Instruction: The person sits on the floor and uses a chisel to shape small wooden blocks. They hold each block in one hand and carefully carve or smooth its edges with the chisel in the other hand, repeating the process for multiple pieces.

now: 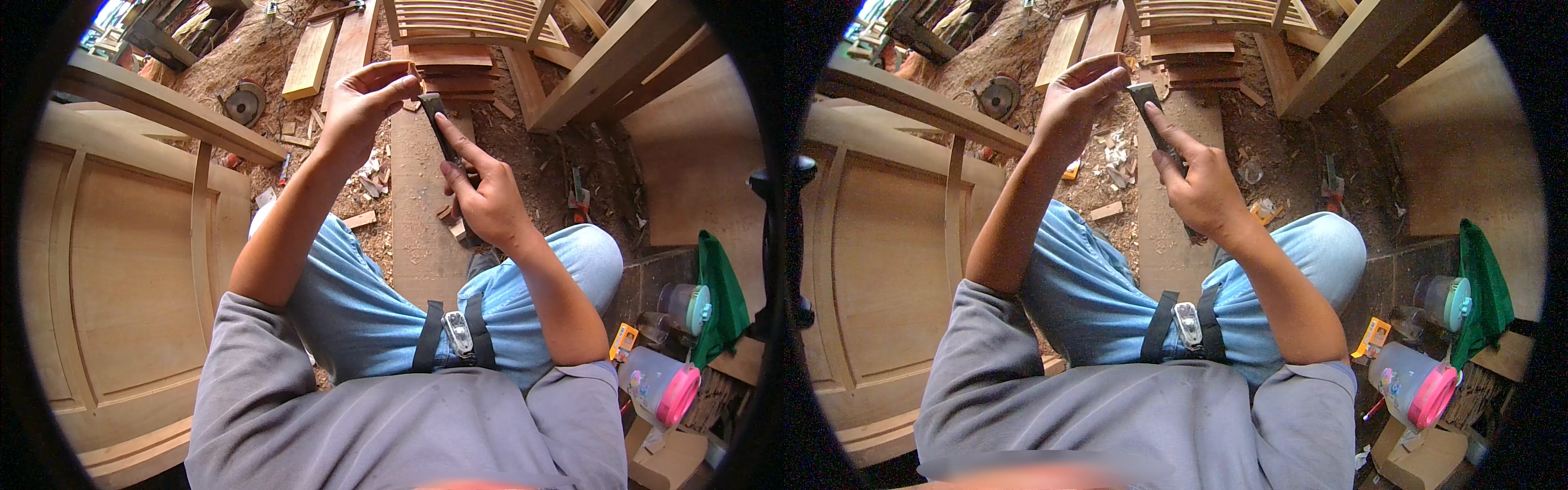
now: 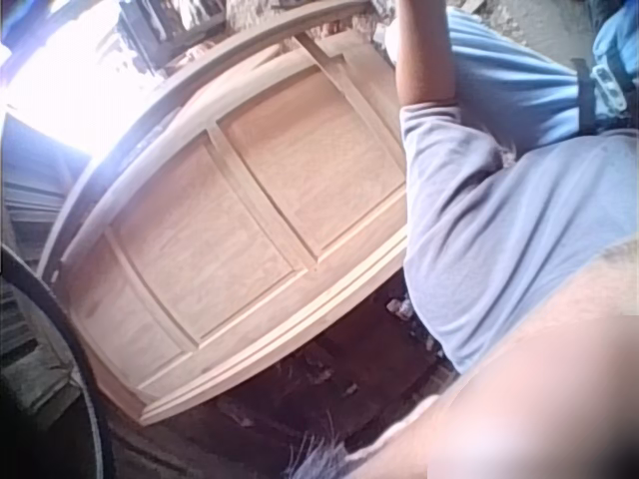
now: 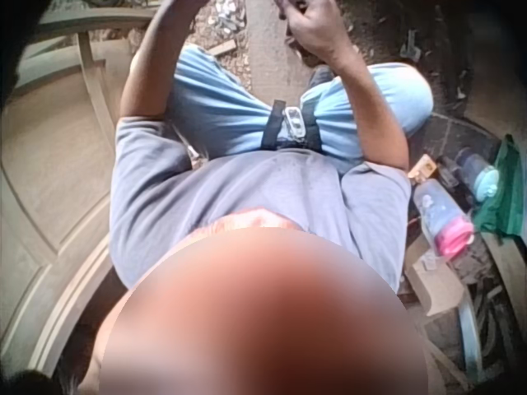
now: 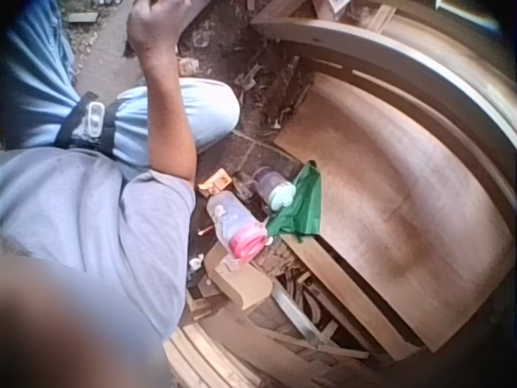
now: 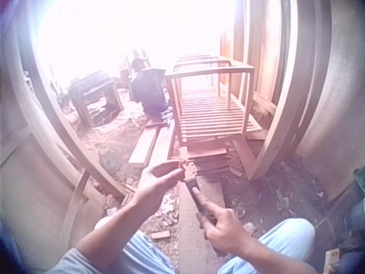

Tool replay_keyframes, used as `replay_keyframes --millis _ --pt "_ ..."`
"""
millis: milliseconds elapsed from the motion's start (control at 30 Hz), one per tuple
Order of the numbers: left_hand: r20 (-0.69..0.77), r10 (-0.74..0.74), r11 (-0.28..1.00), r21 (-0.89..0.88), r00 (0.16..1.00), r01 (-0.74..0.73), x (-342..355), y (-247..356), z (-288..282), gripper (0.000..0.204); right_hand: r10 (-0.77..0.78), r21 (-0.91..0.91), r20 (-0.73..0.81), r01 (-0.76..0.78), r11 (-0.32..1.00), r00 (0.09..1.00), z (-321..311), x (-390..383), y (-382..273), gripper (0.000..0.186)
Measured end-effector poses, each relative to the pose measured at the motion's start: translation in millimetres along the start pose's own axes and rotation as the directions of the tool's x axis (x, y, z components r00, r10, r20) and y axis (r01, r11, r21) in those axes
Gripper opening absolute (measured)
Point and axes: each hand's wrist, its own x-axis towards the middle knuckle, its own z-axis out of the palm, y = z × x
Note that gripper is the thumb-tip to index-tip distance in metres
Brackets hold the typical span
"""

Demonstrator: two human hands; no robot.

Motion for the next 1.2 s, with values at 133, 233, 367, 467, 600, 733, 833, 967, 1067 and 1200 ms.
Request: replay_keyframes --millis 133,233,367,467,600,733,833,967,1067,1200 --pt "-0.019 -0.032 0.997 -0.077 0.999 0.030 -0.1 0.4 -0.3 0.034 -0.029 -0.038 -0.001 0.029 0.999 1.000 0.8 -0.6 1.4 0.061" --pt "-0.034 -0.045 0.994 -0.101 0.998 0.041 -1.4 2.0 1.9 0.035 -0.038 -0.046 -0.004 0.038 0.998 0.999 1.1 -0.5 2.3 0.061" --pt "-0.033 -0.045 0.994 -0.099 0.998 0.042 -2.4 4.9 3.1 0.036 -0.067 -0.074 -0.012 0.066 0.995 0.998 1.7 0.4 3.1 0.061" --pt "-0.043 -0.059 0.992 -0.114 0.997 0.054 -2.6 4.3 3.3 0.036 -0.075 -0.087 -0.015 0.074 0.993 0.997 1.5 0.6 3.2 0.061" --pt "-0.025 -0.066 0.987 -0.146 0.998 0.062 -1.2 2.2 2.1 0.036 -0.056 -0.092 -0.012 0.055 0.994 0.998 0.7 0.2 2.7 0.060" --pt "-0.016 -0.079 0.979 -0.190 0.997 0.075 -0.4 1.0 1.8 0.035 -0.098 -0.082 -0.029 0.095 0.992 0.995 1.3 -0.3 2.0 0.060" --pt "-0.018 -0.083 0.977 -0.199 0.996 0.078 -0.5 0.9 2.0 0.035 -0.088 -0.090 -0.026 0.086 0.992 0.996 1.5 -0.5 2.3 0.059" --pt "-0.019 -0.076 0.967 -0.247 0.997 0.069 -1.0 -1.9 1.9 0.033 -0.119 -0.101 -0.039 0.115 0.988 0.992 1.6 -0.2 3.9 0.060" --pt "0.009 -0.099 0.963 -0.250 0.995 0.099 0.7 -6.5 3.2 0.031 -0.137 -0.097 -0.048 0.132 0.986 0.989 1.7 0.4 5.0 0.060" --pt "0.005 -0.080 0.969 -0.236 0.997 0.079 1.8 -10.0 3.7 0.031 -0.150 -0.107 -0.055 0.143 0.984 0.987 2.0 0.7 5.2 0.059"
